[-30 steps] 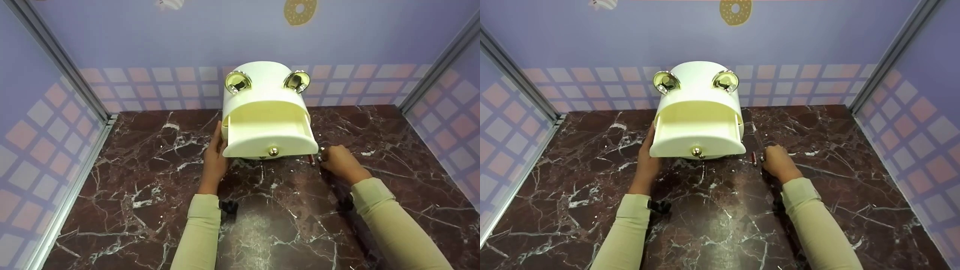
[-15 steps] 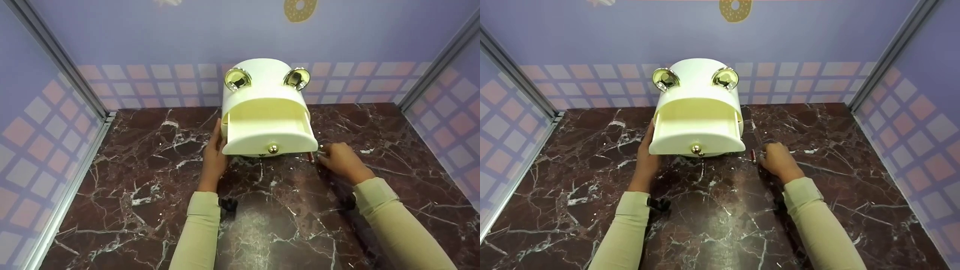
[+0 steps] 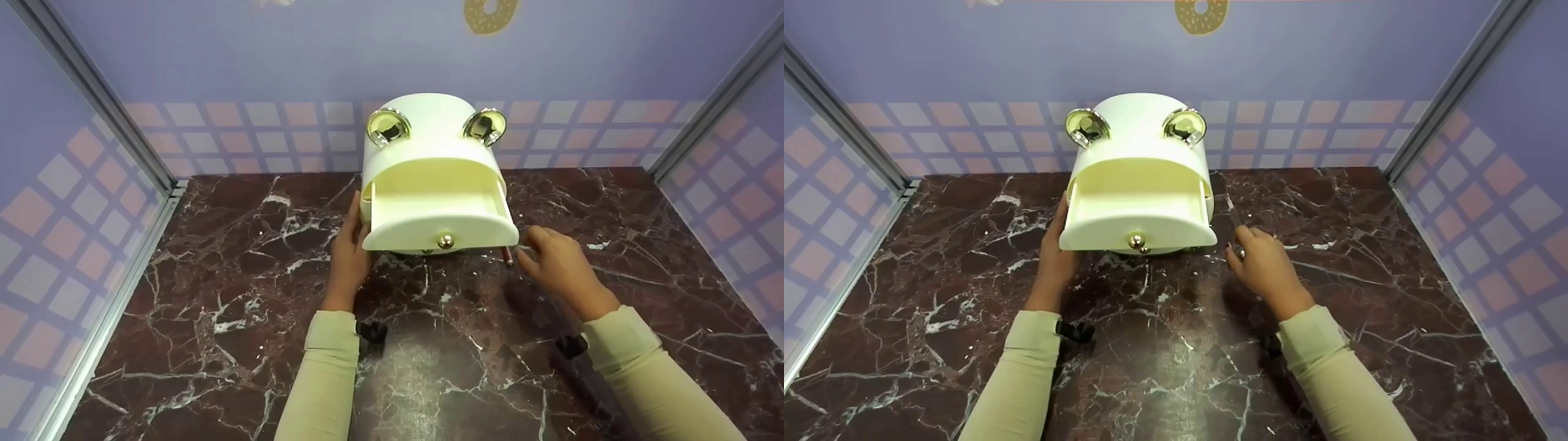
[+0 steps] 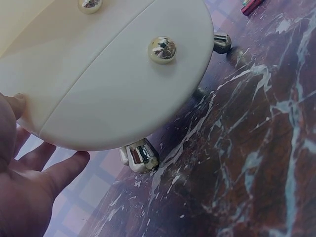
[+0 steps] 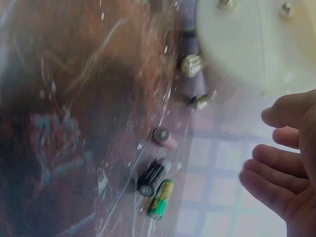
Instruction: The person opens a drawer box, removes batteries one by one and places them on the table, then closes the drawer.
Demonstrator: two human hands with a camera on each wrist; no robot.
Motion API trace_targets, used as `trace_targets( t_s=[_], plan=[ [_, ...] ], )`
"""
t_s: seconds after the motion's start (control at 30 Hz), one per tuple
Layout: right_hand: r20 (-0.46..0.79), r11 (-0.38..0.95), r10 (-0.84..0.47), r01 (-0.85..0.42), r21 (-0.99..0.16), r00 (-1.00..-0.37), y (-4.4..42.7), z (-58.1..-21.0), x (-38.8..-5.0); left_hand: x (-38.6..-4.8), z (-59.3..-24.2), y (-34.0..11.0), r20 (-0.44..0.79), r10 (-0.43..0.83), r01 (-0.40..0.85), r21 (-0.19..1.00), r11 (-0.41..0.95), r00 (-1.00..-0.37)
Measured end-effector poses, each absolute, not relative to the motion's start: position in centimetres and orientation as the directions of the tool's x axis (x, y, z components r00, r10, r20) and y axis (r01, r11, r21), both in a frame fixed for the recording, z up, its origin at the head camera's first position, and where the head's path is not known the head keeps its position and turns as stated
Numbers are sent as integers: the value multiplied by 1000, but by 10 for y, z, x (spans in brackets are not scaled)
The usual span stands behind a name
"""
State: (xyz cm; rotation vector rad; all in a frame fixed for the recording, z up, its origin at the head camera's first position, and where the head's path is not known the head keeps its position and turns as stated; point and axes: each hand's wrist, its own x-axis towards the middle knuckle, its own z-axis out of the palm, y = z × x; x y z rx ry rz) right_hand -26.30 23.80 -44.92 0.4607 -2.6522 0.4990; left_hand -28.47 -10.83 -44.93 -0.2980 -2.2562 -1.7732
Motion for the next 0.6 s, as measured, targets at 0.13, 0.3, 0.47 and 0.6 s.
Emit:
trace_targets(
  t_s=[0.13,0.3,0.47,0.6],
  plan=[
    [509,867,-273,-438,-237,-817,230,-447,-250,-285,-449,-108,310,-4,301,925,233,-951],
    [618,816,-343,-550,-176,-707,219,-445,-236,-284,-448,-107,293,-13,281,930,237,-956],
    [743,739,-373,-662,-124,-556,205,-441,-226,-285,-448,-106,286,-24,271,929,253,-958],
    [839,672,-337,-733,-103,-427,192,-437,-223,-285,-447,-108,275,-4,265,933,245,-962]
  ],
)
